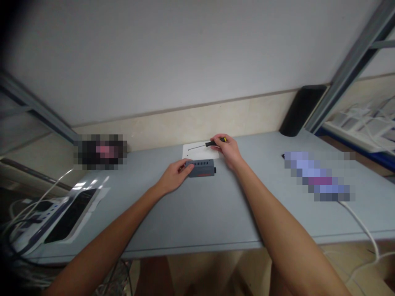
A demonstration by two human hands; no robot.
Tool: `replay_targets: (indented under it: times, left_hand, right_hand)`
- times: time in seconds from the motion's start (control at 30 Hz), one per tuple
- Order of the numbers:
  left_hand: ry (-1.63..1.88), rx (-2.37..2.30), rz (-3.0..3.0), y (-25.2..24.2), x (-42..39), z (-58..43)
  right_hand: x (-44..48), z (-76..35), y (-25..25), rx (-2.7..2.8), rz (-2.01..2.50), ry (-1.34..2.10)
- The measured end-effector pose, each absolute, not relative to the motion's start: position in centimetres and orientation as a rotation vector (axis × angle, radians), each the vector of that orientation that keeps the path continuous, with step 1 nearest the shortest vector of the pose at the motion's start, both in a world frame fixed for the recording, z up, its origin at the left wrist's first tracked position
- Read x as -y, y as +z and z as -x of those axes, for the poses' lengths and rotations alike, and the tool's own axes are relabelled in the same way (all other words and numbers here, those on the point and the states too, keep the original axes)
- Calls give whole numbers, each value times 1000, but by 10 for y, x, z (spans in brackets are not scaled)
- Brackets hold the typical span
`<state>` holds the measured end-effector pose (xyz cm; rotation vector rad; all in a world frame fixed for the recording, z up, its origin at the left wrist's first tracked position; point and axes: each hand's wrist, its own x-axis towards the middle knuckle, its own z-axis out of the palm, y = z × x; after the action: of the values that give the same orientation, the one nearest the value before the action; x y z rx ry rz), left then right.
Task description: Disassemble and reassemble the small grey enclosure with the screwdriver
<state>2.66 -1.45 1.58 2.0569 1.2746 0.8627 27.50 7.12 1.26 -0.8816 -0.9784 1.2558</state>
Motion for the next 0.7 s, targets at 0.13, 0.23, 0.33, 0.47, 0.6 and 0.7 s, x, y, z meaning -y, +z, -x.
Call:
replay_targets:
  times: [0.13, 0.23, 0.33, 0.47, 0.6, 0.7]
  left_hand:
    - [853, -1206, -2087, 11, 11, -22]
    - [847, -1183, -2100, 9, 9, -20]
    - [845, -1198, -2115, 9, 9, -19]
    - [940, -1249, -2118, 11, 10, -20]
    - [1061, -1229, -2103, 11, 10, -22]
    - [1107, -1217, -2128, 10, 11, -24]
  right_hand:
    - [-68, -283, 22, 899, 810, 1352]
    - [-67, -287, 26, 886, 748, 1425]
    - [-65, -287, 28, 936, 717, 1440]
    - [-61, -286, 29, 1001, 706, 1440]
    - [-59, -286, 31, 1048, 742, 1458]
    - [-58, -286, 31, 1064, 743, 1467]
